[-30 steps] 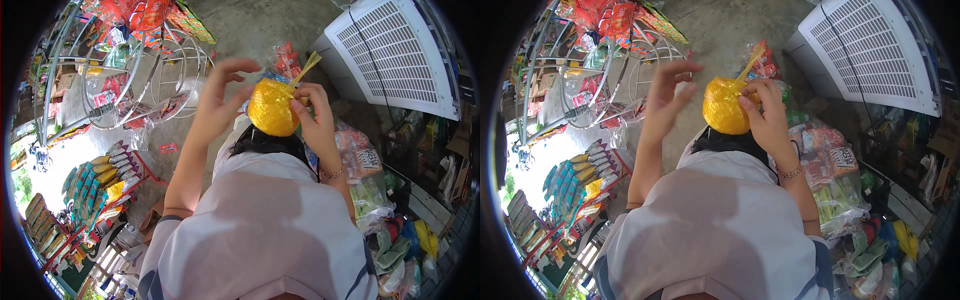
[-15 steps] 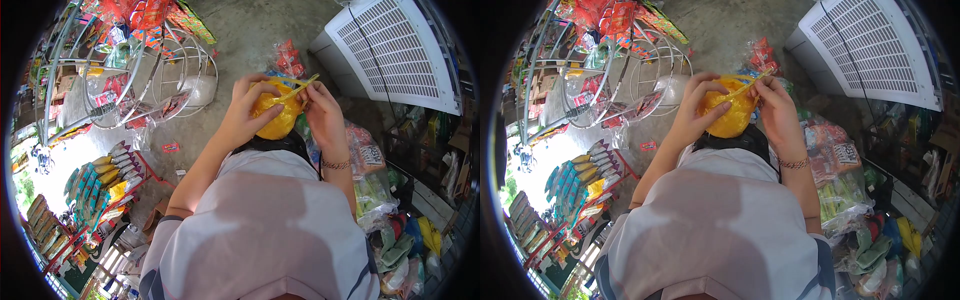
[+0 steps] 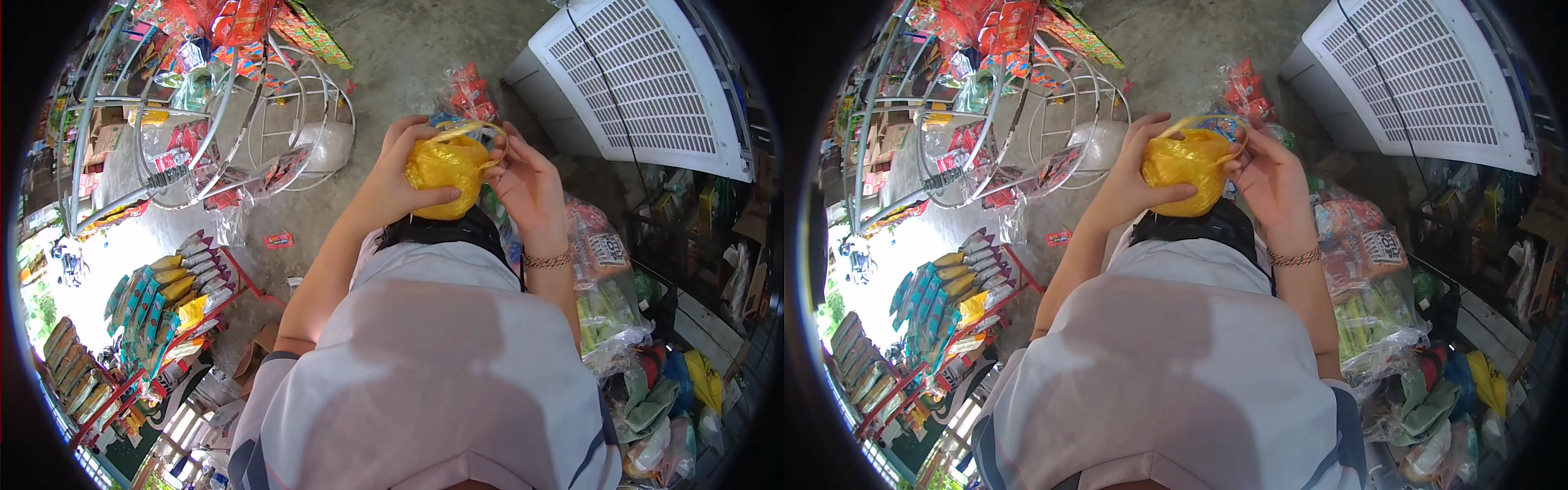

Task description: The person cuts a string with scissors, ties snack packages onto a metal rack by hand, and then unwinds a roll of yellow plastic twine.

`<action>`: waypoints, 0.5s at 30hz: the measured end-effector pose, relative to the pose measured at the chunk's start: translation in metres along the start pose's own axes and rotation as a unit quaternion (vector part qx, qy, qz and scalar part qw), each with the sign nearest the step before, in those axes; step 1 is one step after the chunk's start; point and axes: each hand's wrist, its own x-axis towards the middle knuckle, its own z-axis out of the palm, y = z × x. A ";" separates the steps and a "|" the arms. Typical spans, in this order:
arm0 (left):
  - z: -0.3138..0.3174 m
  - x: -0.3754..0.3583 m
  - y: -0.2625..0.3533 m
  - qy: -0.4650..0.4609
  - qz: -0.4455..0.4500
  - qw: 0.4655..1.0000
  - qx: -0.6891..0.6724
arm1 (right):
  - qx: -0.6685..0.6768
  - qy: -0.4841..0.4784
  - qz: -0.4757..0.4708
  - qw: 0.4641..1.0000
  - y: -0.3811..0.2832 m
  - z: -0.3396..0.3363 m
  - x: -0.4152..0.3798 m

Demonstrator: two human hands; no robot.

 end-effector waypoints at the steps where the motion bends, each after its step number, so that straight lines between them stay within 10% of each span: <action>1: -0.004 0.001 -0.003 -0.013 -0.005 0.998 -0.062 | 0.016 -0.008 -0.002 1.000 -0.002 0.002 -0.001; 4: -0.020 -0.003 -0.009 -0.034 -0.009 0.982 -0.187 | 0.026 0.028 -0.079 0.996 -0.010 0.023 -0.010; 7: -0.030 -0.005 -0.006 -0.018 -0.002 0.991 -0.133 | -0.242 0.022 -0.105 0.964 -0.021 0.022 -0.016; 8: -0.031 -0.006 -0.001 -0.011 -0.010 0.997 -0.076 | -0.484 0.049 -0.217 0.846 -0.020 0.026 -0.019; 10: -0.032 -0.008 0.016 0.007 -0.024 0.999 -0.026 | -0.827 0.090 -0.378 0.407 -0.011 0.043 -0.027; 11: -0.030 -0.008 0.027 0.022 -0.028 0.999 -0.033 | -0.766 -0.007 -0.366 0.529 -0.009 0.049 -0.027; 15: -0.015 -0.001 0.034 -0.009 0.071 0.997 -0.007 | -0.705 -0.150 -0.366 0.588 0.017 0.068 -0.014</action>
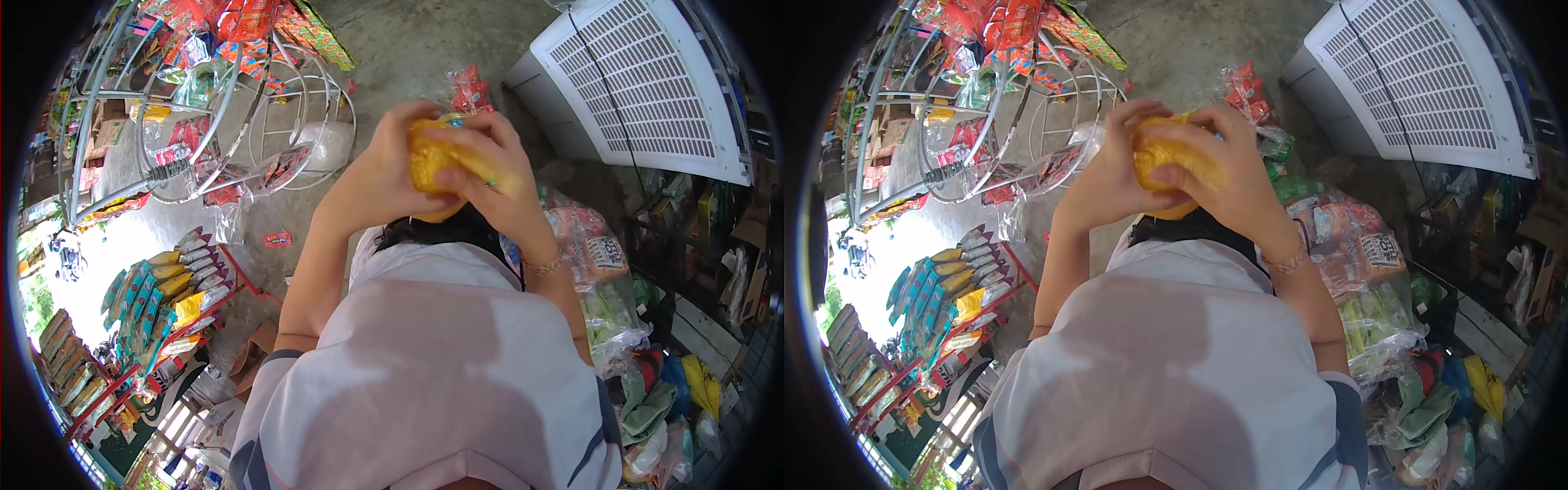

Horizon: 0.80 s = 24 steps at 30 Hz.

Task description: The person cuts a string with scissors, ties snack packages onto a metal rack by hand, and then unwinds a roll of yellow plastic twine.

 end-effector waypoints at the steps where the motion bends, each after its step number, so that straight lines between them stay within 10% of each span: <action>1: 0.000 0.003 0.001 -0.022 0.036 0.999 0.030 | 0.024 -0.006 -0.004 1.000 0.000 -0.001 0.004; 12: -0.015 -0.003 0.023 -0.027 0.089 0.993 0.077 | 0.355 0.113 0.169 0.912 -0.014 -0.015 0.010; 19: -0.003 -0.015 0.042 0.058 0.023 0.986 0.155 | -0.070 0.264 -0.159 0.949 -0.017 0.005 -0.018; 21: 0.002 -0.016 0.044 0.071 0.021 0.986 0.150 | -0.321 0.215 -0.160 0.909 -0.035 -0.007 -0.019; 24: 0.005 -0.014 0.051 0.052 0.028 0.976 0.209 | -0.340 0.101 -0.042 0.934 -0.039 -0.010 -0.013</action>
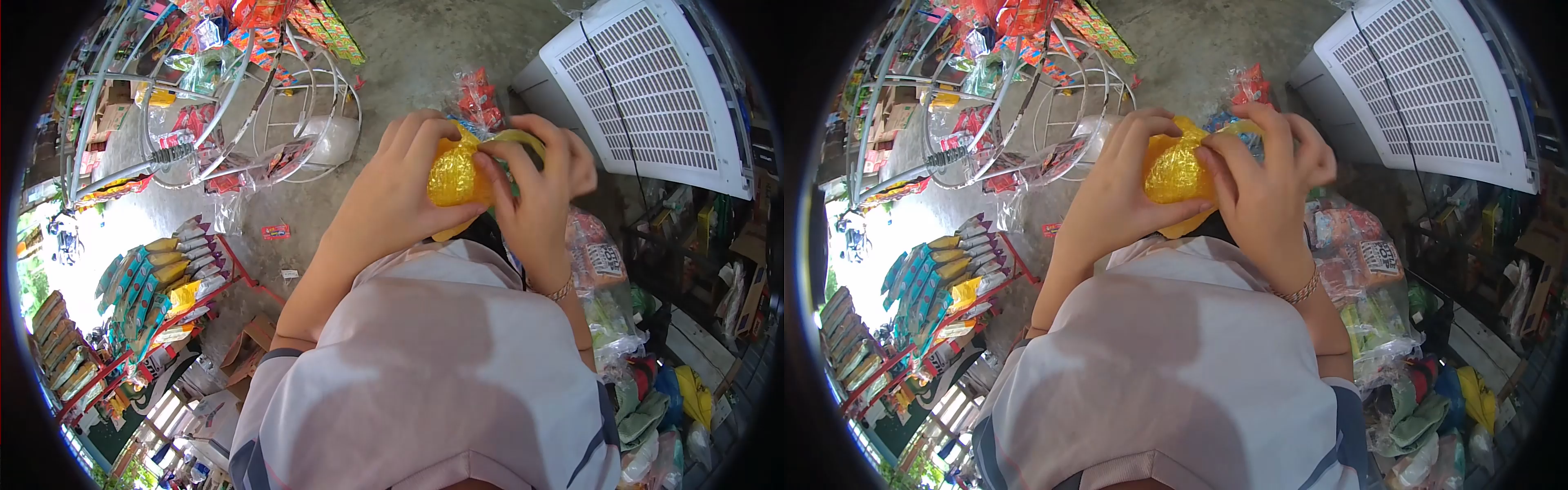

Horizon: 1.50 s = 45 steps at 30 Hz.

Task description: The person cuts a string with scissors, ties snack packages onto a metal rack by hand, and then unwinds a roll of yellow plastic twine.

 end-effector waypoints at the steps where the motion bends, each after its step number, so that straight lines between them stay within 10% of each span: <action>1: 0.002 0.000 -0.001 0.002 0.005 1.000 -0.006 | 0.013 -0.048 0.026 0.998 0.001 0.000 0.001; 10: -0.007 0.003 -0.009 -0.038 0.018 0.997 -0.058 | 0.176 -0.159 0.064 0.969 0.017 -0.004 0.006; 16: -0.015 0.010 -0.009 -0.051 0.018 0.992 -0.112 | 0.678 -0.269 0.314 0.607 0.032 0.007 -0.003; 21: 0.011 0.004 -0.018 0.075 0.045 0.986 -0.141 | 0.728 -0.224 0.341 0.550 0.030 0.011 -0.006; 27: 0.017 0.002 -0.048 0.067 -0.165 0.722 -0.669 | 0.680 -0.178 0.331 0.629 0.019 0.012 -0.009; 31: 0.007 0.004 -0.063 0.070 -0.105 0.502 -0.855 | 0.635 -0.162 0.295 0.695 0.007 0.007 -0.008; 34: -0.003 0.007 -0.073 0.180 -0.138 0.457 -0.860 | 0.620 -0.227 0.320 0.680 0.025 0.000 -0.005; 37: -0.004 0.004 -0.126 0.196 -0.115 0.522 -0.823 | 0.709 -0.287 0.292 0.574 0.053 -0.008 -0.009; 42: 0.013 -0.015 -0.147 0.282 -0.268 0.765 -0.513 | 0.919 0.039 0.320 0.227 0.096 0.009 -0.018; 45: 0.001 -0.040 -0.152 0.190 -0.290 0.848 -0.400 | 0.812 0.197 0.354 0.420 0.110 0.008 -0.002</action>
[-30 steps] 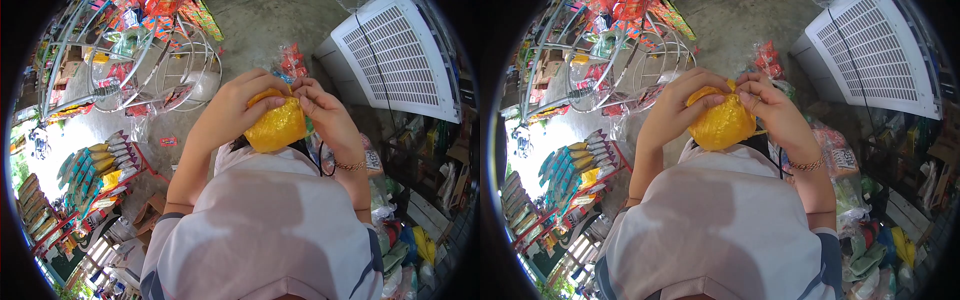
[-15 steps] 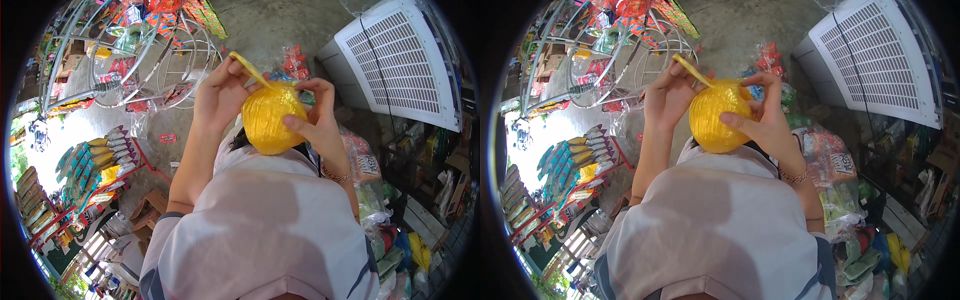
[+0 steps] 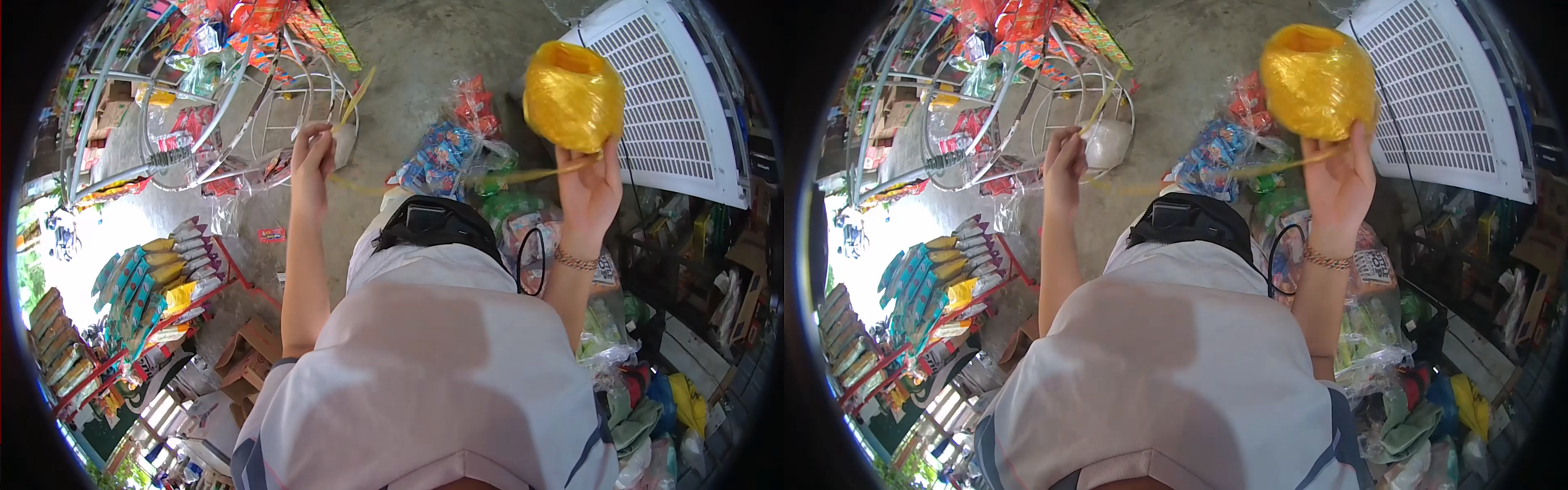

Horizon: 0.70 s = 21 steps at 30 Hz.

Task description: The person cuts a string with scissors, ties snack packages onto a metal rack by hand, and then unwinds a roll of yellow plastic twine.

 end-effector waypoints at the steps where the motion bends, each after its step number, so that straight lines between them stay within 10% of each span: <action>1: -0.002 -0.013 0.016 -0.032 -0.011 0.997 0.064 | -0.117 0.017 -0.054 0.992 0.000 0.001 0.003; 4: -0.013 -0.052 0.088 -0.185 -0.038 0.968 0.166 | -0.368 0.060 -0.147 0.916 -0.005 -0.001 0.007; 6: -0.032 -0.076 0.130 -0.079 0.084 0.970 0.216 | -0.415 0.070 -0.116 0.900 -0.011 -0.015 0.007; 8: -0.059 -0.059 0.153 0.285 0.307 0.872 0.252 | -0.427 0.038 -0.051 0.902 -0.015 -0.025 0.007; 10: -0.102 -0.053 0.212 0.043 0.487 0.872 0.008 | -0.404 -0.001 0.040 0.914 -0.017 -0.033 0.009; 12: -0.102 -0.043 0.238 0.331 0.632 0.689 0.124 | -0.403 -0.041 0.128 0.905 -0.019 -0.045 0.010; 14: -0.099 -0.035 0.255 0.338 0.682 0.589 0.271 | -0.350 -0.075 0.202 0.911 -0.022 -0.045 0.007; 18: -0.131 -0.032 0.249 0.497 0.526 0.346 0.598 | -0.440 -0.152 0.253 0.848 -0.051 -0.036 0.005; 21: -0.165 -0.051 0.236 0.483 0.320 0.466 0.668 | -0.425 -0.116 0.209 0.873 -0.069 -0.036 0.000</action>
